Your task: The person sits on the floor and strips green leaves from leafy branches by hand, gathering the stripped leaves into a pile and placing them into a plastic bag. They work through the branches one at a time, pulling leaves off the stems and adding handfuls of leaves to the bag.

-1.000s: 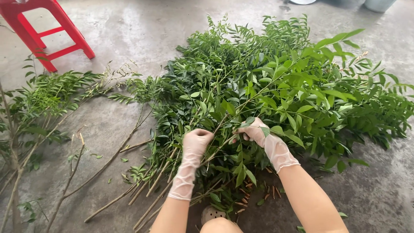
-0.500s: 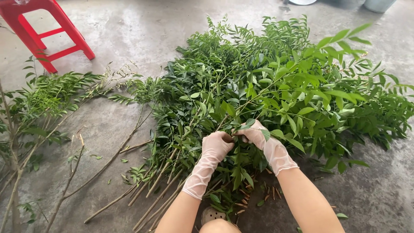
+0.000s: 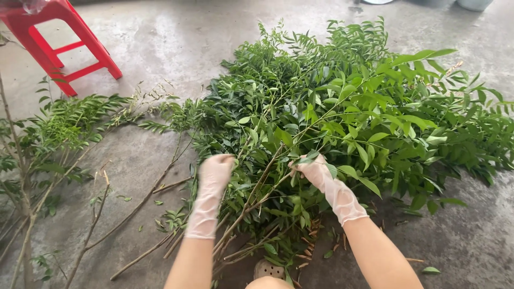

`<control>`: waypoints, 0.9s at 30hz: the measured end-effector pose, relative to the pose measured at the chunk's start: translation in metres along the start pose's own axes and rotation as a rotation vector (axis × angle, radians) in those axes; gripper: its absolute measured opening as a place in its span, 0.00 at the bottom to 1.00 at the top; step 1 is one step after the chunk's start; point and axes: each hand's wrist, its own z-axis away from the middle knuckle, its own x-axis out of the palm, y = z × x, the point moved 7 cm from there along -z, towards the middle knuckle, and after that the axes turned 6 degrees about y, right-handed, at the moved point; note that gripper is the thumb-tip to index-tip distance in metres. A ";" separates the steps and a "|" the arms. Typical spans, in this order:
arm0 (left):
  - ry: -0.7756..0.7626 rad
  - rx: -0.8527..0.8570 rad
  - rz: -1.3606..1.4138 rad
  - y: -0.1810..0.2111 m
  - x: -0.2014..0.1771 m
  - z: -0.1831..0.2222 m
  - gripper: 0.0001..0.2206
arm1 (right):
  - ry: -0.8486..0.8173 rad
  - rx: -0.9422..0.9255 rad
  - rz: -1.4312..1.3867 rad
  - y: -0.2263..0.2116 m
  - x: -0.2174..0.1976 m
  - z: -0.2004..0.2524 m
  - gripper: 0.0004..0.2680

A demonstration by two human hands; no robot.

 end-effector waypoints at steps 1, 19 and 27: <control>-0.172 -0.006 0.082 0.022 0.020 0.012 0.17 | 0.104 -0.128 0.278 0.000 -0.002 -0.005 0.07; -0.231 0.419 -0.068 0.106 0.124 -0.005 0.17 | 0.640 -0.431 -0.007 0.008 0.003 -0.002 0.08; -0.204 0.264 0.089 0.082 0.124 -0.002 0.14 | 0.569 -0.250 0.451 0.003 0.047 0.007 0.14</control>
